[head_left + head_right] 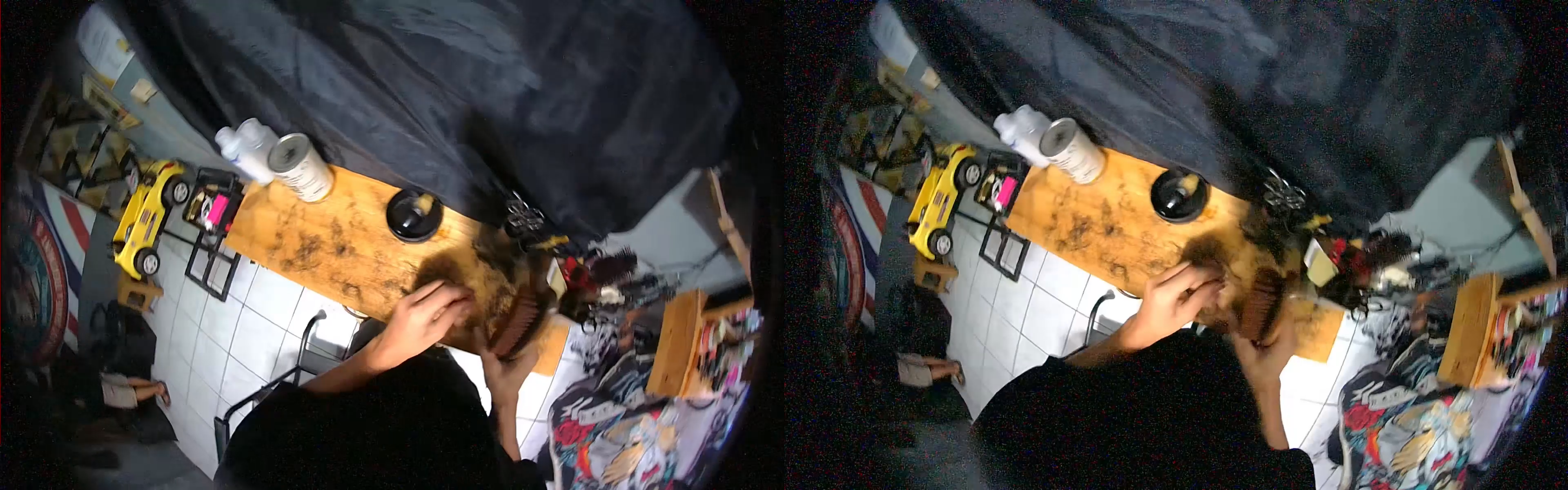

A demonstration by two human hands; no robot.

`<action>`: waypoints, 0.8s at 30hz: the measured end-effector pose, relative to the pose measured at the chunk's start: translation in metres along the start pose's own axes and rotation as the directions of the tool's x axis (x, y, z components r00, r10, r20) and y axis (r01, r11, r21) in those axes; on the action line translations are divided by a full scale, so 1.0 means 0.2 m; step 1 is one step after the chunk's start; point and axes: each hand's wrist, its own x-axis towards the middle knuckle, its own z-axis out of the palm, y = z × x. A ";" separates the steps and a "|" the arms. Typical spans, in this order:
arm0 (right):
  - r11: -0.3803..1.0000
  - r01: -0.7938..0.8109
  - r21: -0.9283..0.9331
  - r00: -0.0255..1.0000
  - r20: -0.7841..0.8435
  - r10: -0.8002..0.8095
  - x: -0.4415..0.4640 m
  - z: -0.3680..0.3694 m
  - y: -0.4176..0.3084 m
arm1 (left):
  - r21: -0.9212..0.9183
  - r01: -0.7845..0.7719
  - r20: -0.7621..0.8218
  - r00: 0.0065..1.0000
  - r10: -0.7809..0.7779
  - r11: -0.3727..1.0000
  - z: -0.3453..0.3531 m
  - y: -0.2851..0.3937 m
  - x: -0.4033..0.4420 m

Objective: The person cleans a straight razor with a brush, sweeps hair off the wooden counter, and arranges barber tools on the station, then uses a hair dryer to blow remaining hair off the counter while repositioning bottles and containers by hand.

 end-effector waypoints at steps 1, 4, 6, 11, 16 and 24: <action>0.999 0.005 -0.033 0.999 0.053 -0.003 0.02 0.05 -0.04 | -0.008 0.109 -0.047 0.993 -0.109 0.994 -0.04 -0.05 -0.07; 0.984 0.062 -0.166 0.964 0.264 -0.016 0.07 0.19 -0.04 | 0.066 0.358 -0.278 0.903 -0.328 0.931 -0.19 -0.16 -0.21; 0.994 0.050 -0.099 0.932 0.362 -0.011 0.08 0.29 -0.06 | -0.026 0.421 -0.486 0.787 -0.380 0.907 -0.30 -0.24 -0.26; 0.981 0.169 -0.099 0.860 0.501 -0.098 0.13 0.50 -0.33 | 0.165 0.517 -0.622 0.716 -0.319 0.840 -0.67 -0.50 -0.21; 0.930 0.299 -0.213 0.867 0.469 -0.171 0.13 0.81 -0.34 | 0.288 0.415 -0.680 0.723 -0.121 0.863 -0.87 -0.81 0.08; 0.950 0.158 -0.271 0.951 0.299 -0.073 0.02 1.07 -0.54 | 0.025 0.295 -0.662 0.721 -0.205 0.955 -0.85 -1.03 0.21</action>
